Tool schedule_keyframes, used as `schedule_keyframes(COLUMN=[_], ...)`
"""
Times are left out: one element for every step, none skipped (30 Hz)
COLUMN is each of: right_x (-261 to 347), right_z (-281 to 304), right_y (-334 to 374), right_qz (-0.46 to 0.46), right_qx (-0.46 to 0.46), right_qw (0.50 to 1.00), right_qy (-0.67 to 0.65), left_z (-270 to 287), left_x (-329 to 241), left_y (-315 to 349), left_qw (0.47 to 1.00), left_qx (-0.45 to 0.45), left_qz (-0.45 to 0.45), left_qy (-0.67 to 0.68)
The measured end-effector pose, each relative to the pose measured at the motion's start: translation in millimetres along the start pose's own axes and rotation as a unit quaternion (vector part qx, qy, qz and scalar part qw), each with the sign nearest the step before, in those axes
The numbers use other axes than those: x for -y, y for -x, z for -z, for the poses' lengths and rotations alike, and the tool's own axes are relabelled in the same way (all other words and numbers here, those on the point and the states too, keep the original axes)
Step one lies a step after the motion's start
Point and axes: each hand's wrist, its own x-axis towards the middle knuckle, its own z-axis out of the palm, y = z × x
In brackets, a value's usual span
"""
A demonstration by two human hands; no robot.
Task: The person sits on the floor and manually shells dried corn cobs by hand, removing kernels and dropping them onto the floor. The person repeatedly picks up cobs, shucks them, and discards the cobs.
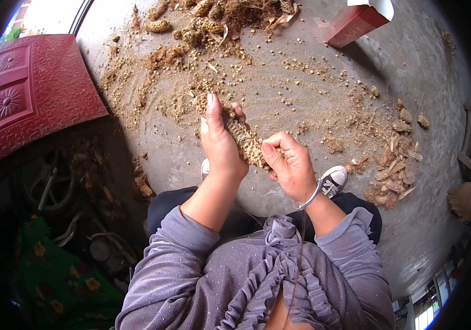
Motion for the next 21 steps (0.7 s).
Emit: schedule_keyframes(right_x=[-1.1,-2.5,-3.8,-6.0,-7.4,-4.8,-2.1,1.0,6.5,14.1,17.5,18.6,18.3,18.8,22.7,31.6,38.6,46.3,59.9,70.0,76.9], right_z=[0.4,0.5,1.5,2.3,2.8,3.4,1.7,0.2,-0.3,1.6,5.9,12.2,22.1,36.0,50.7,62.5,77.8,93.6,98.9,103.8,107.6], right_y=[0.3,0.6,0.0,-0.2,0.1,-0.8,-1.0,-0.7,-1.2,-0.4,-4.2,-6.8,-10.3,-13.7,-16.1,-17.3,-21.3,-23.4,-24.9,-27.2,-28.0], right_qz=[0.002,0.004,-0.001,-0.006,-0.011,-0.025,-0.04,-0.054,-0.068,-0.141,-0.138,-0.134,-0.118,-0.102,-0.07,-0.019,0.033,0.065,0.082,0.134,0.163], right_qx=[-0.002,-0.004,-0.01,-0.017,-0.023,-0.024,-0.026,-0.028,-0.03,-0.028,-0.028,-0.029,-0.053,-0.075,-0.076,-0.069,-0.05,-0.037,-0.054,-0.054,-0.023], right_qw=[1.0,1.0,1.0,1.0,0.999,0.998,0.997,0.995,0.991,0.977,0.962,0.941,0.926,0.907,0.894,0.901,0.89,0.874,0.849,0.846,0.836], right_qy=[-0.001,-0.001,-0.012,-0.024,-0.035,-0.05,-0.065,-0.081,-0.111,-0.159,-0.235,-0.31,-0.356,-0.401,-0.437,-0.427,-0.453,-0.479,-0.519,-0.514,-0.524], left_z=[-0.1,-0.1,-1.8,-3.1,-2.4,-4.6,-4.1,-3.5,-6.1,-9.2,-11.5,-13.1,-12.8,-11.7,-10.3,-7.6,-5.2,-4.7,-3.3,-2.7,-2.5], left_x=[0.4,1.1,1.8,2.1,-0.1,0.7,1.2,0.4,-3.4,-8.8,-12.4,-14.2,-16.6,-19.3,-21.1,-22.7,-23.9,-22.5,-20.1,-18.5,-17.2], left_y=[0.2,0.8,1.2,2.3,7.0,6.4,5.0,4.4,6.2,11.2,13.9,16.7,17.6,16.8,15.8,14.7,13.6,14.2,15.2,16.2,15.3], left_qw=[1.0,1.0,1.0,1.0,0.999,0.999,0.999,0.999,0.999,0.998,0.997,0.994,0.991,0.986,0.985,0.985,0.984,0.984,0.984,0.984,0.983], left_qx=[0.0,0.003,0.008,0.013,0.035,0.02,0.023,0.026,0.026,0.038,0.057,0.077,0.099,0.102,0.096,0.086,0.085,0.092,0.095,0.099,0.095], left_qz=[-0.001,-0.002,-0.004,-0.006,0.011,0.012,0.013,0.014,0.033,0.034,0.039,0.048,0.055,0.083,0.093,0.1,0.111,0.113,0.119,0.124,0.135], left_qy=[-0.001,-0.01,-0.017,-0.023,-0.025,-0.03,-0.024,-0.017,0.012,0.027,0.045,0.063,0.077,0.107,0.109,0.11,0.107,0.101,0.093,0.085,0.075])
